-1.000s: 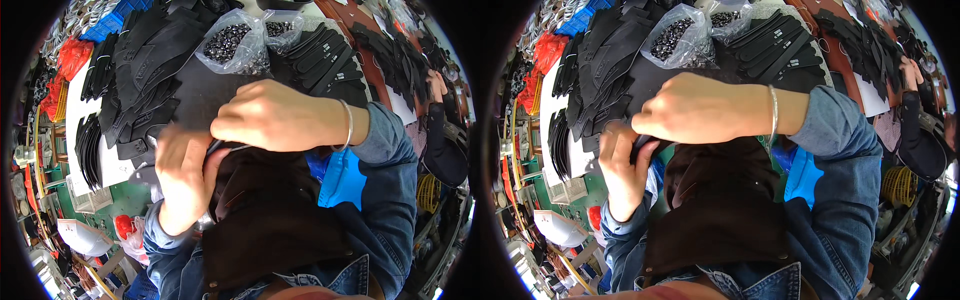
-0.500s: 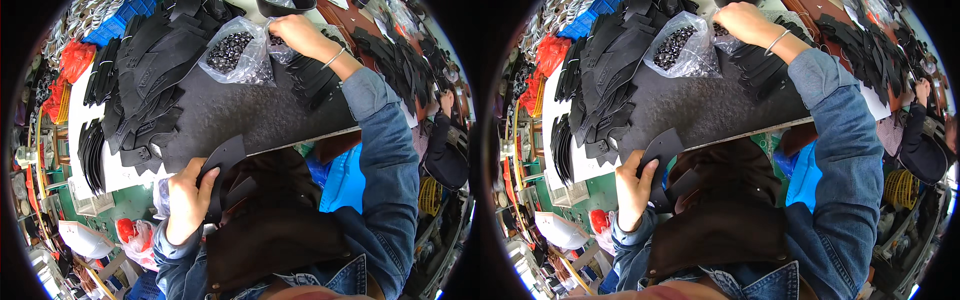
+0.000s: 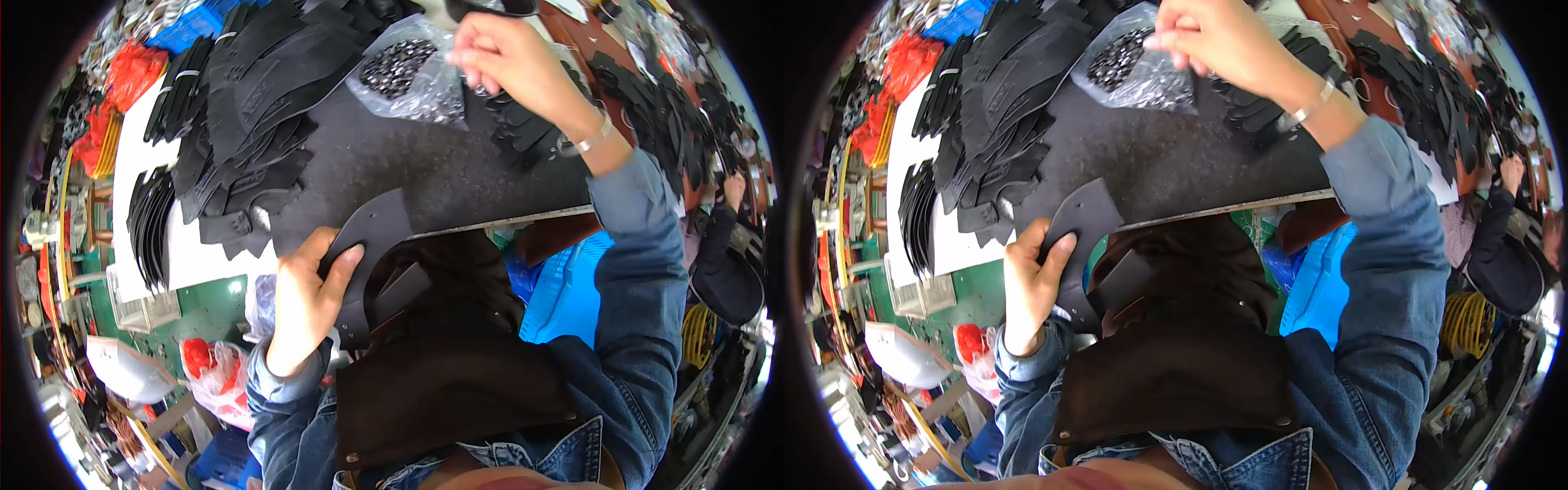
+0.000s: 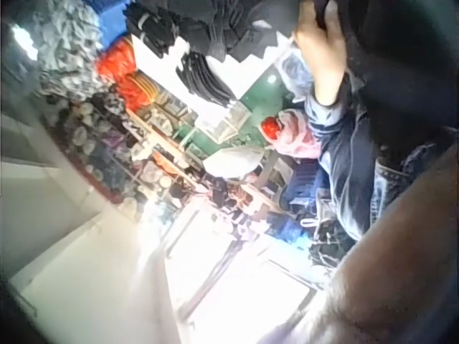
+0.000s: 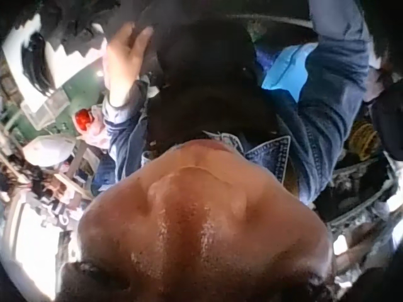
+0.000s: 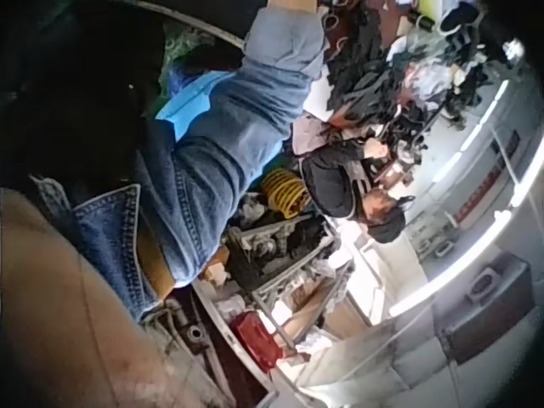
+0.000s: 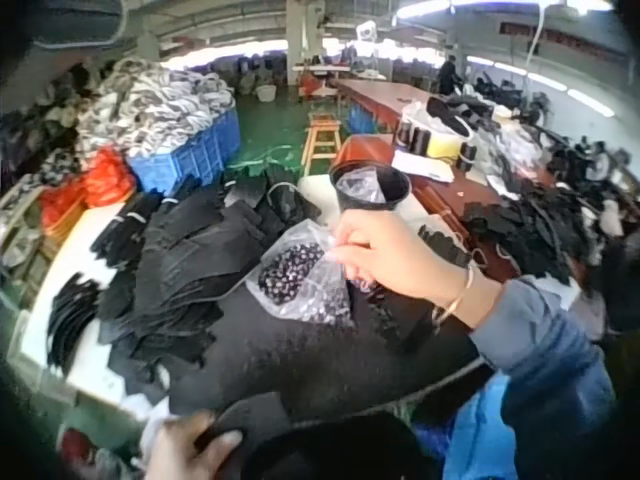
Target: Manually attaching metal rivets to black fabric components using a small press machine
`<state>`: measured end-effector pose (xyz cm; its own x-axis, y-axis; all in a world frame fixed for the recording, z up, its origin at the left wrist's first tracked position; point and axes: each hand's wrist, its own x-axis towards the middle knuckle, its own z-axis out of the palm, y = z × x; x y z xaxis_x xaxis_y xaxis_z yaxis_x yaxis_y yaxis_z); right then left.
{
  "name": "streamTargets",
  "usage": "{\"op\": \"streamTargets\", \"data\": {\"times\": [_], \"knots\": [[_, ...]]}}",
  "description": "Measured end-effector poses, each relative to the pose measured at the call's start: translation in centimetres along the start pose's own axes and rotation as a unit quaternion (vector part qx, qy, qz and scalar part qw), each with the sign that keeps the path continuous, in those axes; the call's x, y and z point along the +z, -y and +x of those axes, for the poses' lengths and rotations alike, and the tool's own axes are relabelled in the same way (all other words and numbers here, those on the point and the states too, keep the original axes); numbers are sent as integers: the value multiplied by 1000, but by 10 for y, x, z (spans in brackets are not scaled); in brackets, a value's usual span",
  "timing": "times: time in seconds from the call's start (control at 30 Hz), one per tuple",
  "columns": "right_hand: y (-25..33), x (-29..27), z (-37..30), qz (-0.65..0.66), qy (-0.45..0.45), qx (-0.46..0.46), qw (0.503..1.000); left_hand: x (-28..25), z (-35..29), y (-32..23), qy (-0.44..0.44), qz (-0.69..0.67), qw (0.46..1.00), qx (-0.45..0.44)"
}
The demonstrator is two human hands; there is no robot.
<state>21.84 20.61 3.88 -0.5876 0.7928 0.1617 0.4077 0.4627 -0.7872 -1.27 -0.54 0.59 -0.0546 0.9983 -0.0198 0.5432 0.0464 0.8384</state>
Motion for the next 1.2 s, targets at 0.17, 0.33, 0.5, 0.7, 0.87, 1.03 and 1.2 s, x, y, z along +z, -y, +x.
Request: {"op": "streamTargets", "data": {"times": [0.17,0.33,0.5,0.7,0.87,1.03,1.2], "knots": [[59,51,-54,114,91,-93,985,5,3,-4,-26,-46,998,41],[59,79,-60,75,46,-237,968,4,-1,-9,-7,-72,994,77],[68,86,-67,54,13,-206,977,7,-6,-6,-48,-46,987,144],[75,75,-73,-28,-11,-269,963,7,-13,-8,-100,-27,985,139],[75,79,-72,11,-3,-254,967,8,-11,-4,-100,-8,984,147],[71,97,-63,36,41,-259,964,22,0,4,-104,-113,968,200],[44,68,0,-255,0,-252,934,13,-3,8,-54,-108,990,78]]}}
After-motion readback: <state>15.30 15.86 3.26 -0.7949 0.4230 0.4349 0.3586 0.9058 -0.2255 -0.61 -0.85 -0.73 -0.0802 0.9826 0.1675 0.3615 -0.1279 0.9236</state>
